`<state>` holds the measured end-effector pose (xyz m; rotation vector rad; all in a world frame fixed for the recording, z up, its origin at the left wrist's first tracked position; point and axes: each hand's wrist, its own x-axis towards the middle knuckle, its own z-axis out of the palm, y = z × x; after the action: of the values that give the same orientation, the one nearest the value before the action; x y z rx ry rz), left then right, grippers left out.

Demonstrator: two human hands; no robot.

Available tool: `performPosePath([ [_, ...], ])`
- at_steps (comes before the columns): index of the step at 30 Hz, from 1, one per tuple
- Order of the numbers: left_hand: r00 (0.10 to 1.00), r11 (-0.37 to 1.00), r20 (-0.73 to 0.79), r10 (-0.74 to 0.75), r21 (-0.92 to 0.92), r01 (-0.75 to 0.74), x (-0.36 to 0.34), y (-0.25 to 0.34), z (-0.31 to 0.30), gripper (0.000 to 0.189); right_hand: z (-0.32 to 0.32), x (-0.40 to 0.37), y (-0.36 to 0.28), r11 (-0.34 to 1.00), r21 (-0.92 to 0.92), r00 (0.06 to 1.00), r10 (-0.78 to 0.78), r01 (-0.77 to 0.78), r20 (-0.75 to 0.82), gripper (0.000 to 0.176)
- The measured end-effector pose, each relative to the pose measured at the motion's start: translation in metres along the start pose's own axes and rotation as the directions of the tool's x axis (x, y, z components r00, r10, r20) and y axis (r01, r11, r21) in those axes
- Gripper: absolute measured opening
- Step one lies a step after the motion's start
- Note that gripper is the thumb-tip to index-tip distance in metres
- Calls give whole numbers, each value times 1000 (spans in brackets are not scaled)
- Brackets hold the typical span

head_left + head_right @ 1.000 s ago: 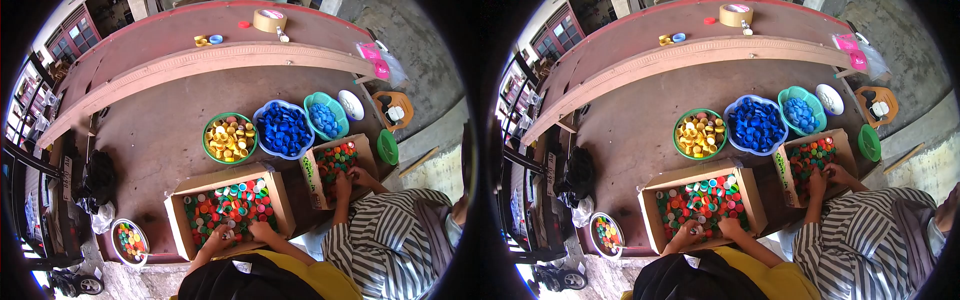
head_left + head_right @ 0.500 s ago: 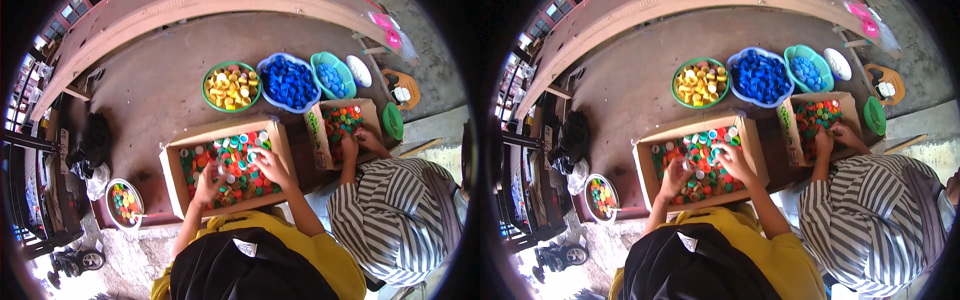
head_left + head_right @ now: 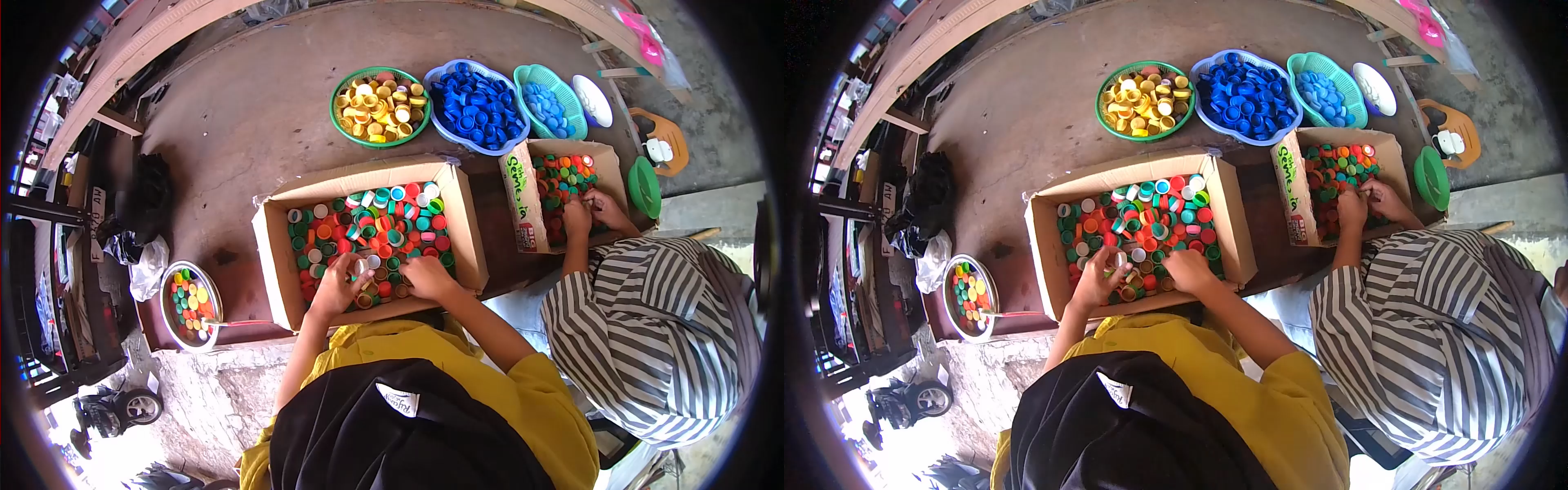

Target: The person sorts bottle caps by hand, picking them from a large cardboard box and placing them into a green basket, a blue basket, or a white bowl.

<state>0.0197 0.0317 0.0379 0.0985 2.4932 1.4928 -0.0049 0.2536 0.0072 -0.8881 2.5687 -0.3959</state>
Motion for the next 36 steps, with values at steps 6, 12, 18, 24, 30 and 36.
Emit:
performPosePath([
  [6,992,991,-58,110,87,-105,-3,-23,12,41,25,6,-4,994,-75,995,-83,79,-53,16],
  [12,977,975,-89,194,125,-183,7,-24,12,46,22,13,-2,989,-131,998,-64,64,0,5],
  [18,971,966,-57,230,136,-221,7,-26,10,55,30,19,2,963,-230,989,-122,139,88,4],
  [24,990,982,-82,113,163,-98,6,-24,9,55,-8,8,5,948,317,1000,-22,23,-8,11],
  [30,965,956,-220,141,283,-76,7,-30,8,57,-45,8,11,754,644,975,21,129,-220,14],
  [36,943,934,-226,245,318,-166,8,-29,9,58,-122,59,28,825,546,836,194,143,-513,14],
])
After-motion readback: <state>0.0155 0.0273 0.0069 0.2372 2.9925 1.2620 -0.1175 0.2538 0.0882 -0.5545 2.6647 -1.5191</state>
